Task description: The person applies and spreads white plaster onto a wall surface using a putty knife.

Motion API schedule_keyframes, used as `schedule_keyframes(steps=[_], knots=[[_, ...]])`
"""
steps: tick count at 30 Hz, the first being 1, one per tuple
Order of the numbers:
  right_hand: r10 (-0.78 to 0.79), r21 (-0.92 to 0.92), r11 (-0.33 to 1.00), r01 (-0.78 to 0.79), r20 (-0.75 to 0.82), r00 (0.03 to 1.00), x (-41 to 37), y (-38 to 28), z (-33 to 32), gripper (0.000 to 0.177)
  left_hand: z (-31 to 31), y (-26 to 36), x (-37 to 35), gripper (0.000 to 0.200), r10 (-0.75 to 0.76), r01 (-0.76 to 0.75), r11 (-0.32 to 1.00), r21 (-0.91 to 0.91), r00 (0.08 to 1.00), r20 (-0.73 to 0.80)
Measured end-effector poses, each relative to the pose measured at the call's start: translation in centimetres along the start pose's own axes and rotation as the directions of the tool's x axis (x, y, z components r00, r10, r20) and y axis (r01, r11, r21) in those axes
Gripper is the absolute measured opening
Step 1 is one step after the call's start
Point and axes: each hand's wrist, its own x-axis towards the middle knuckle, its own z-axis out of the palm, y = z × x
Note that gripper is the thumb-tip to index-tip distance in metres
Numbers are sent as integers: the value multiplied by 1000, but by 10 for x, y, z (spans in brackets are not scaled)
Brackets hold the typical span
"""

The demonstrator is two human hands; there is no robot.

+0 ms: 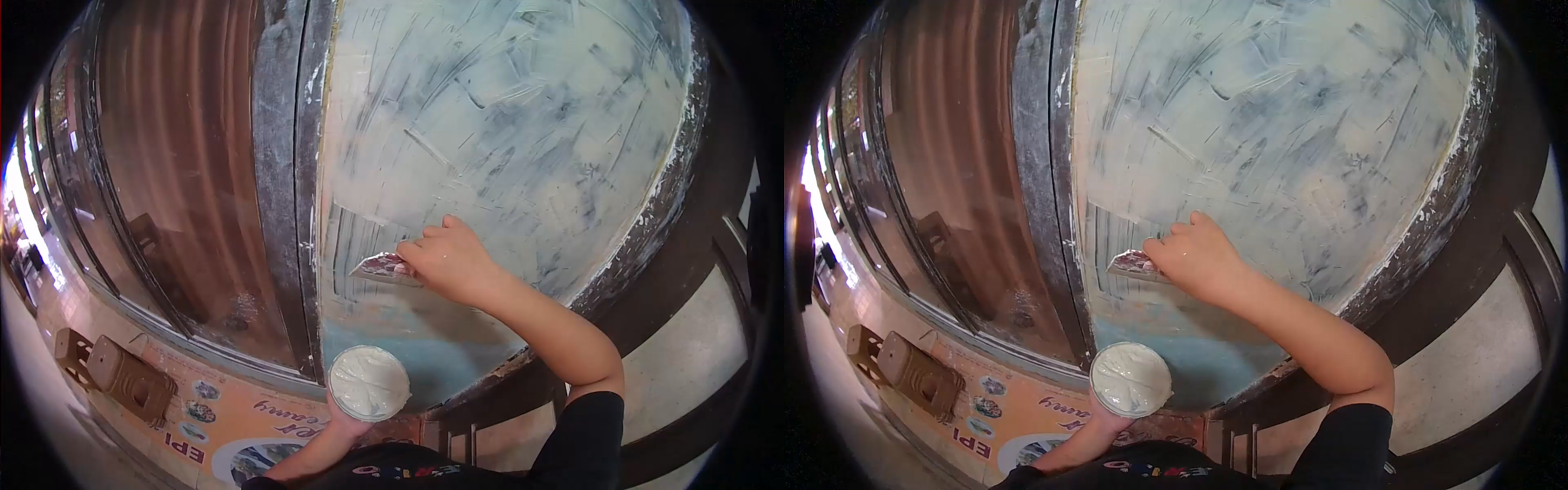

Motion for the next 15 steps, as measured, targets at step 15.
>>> schedule_keyframes(steps=[15], knots=[[87, -10, 996, -86, 35, 996, 32, -13, -52, 17, 8, 18, -1, 70, 87, -70, 978, 196, 993, -79]])
